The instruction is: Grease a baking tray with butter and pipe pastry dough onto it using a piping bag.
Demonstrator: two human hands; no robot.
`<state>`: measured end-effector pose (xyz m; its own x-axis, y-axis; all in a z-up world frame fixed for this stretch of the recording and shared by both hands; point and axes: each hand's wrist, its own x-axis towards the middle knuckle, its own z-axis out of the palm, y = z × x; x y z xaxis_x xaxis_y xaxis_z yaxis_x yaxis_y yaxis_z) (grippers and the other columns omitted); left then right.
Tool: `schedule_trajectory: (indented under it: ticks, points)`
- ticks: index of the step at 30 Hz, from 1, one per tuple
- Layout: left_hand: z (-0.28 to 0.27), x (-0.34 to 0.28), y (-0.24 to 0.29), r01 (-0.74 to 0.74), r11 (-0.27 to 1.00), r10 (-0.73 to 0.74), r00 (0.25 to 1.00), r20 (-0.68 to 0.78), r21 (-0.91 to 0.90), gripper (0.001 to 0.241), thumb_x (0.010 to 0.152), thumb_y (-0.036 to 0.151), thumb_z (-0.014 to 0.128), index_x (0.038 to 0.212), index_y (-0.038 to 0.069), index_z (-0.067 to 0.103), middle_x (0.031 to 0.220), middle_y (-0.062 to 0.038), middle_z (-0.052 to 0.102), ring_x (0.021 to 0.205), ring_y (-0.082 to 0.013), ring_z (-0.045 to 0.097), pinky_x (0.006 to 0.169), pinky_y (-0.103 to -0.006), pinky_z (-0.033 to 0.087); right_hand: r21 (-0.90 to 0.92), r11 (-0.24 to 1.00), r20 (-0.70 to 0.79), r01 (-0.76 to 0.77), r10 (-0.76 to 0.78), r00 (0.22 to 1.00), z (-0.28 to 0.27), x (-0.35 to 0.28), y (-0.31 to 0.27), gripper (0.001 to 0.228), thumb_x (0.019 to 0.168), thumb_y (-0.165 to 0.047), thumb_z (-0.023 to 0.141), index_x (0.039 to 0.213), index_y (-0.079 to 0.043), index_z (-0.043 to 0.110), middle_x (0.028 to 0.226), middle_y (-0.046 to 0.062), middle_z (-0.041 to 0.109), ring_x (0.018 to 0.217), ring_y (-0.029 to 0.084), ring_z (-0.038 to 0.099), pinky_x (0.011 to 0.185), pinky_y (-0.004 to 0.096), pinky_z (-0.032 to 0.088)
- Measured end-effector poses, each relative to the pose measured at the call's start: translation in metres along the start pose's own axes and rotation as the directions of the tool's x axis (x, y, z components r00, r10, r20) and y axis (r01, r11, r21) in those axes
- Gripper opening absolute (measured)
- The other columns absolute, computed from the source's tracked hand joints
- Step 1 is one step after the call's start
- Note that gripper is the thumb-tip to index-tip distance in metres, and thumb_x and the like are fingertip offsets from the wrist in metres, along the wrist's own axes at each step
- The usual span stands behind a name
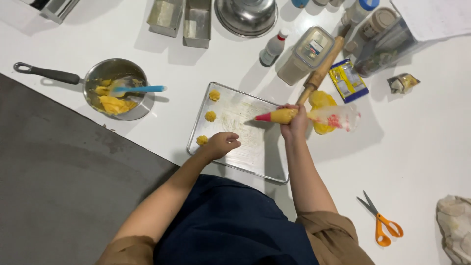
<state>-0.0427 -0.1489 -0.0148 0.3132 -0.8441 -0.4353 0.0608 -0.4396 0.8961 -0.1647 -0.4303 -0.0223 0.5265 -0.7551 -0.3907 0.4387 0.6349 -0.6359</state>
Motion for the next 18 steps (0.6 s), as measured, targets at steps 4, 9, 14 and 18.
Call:
schedule_trajectory:
  ticks: [4,9,14,18]
  points:
    - [-0.012,0.002,-0.007,0.059,0.997,-0.050,0.985,-0.163,0.049,0.053,0.088,0.037,0.071,0.128,0.003,0.067,0.118,-0.015,0.075,0.109,-0.0229,0.072,0.095,-0.0348,0.055,0.060,0.998,-0.088,-0.025,0.030,0.996,-0.012,0.000,-0.005,0.046,0.110,-0.033,0.039,0.082,0.000,0.056,0.083,0.018,0.061,0.082,0.037,0.064,0.088,0.053,0.057]
    - [-0.001,0.012,-0.013,0.039,0.986,-0.011,0.986,-0.168,0.161,0.048,0.088,0.038,0.070,0.125,0.007,0.070,0.116,-0.011,0.076,0.103,-0.0239,0.072,0.090,-0.0344,0.055,0.032,0.999,-0.118,-0.037,0.041,0.992,-0.005,0.003,0.002,0.052,0.110,-0.039,0.036,0.091,0.002,0.061,0.091,0.017,0.063,0.087,0.033,0.063,0.091,0.051,0.058]
    - [0.022,0.014,0.000,-0.068,0.979,0.080,0.995,-0.059,0.191,0.049,0.087,0.035,0.070,0.127,0.006,0.068,0.115,-0.013,0.075,0.099,-0.0275,0.073,0.090,-0.0361,0.056,0.036,0.999,-0.125,-0.034,0.038,0.991,0.024,0.024,0.029,0.055,0.110,-0.038,0.036,0.086,0.004,0.060,0.090,0.019,0.063,0.086,0.034,0.063,0.091,0.051,0.056]
    - [0.020,0.011,0.014,-0.123,0.941,0.115,0.992,0.046,0.314,0.049,0.090,0.032,0.067,0.132,0.006,0.064,0.123,-0.015,0.068,0.111,-0.0322,0.065,0.095,-0.0413,0.052,-0.043,0.999,-0.021,0.004,-0.005,1.000,0.035,0.043,0.058,0.052,0.111,-0.037,0.037,0.077,-0.002,0.055,0.083,0.018,0.061,0.084,0.034,0.063,0.089,0.051,0.055]
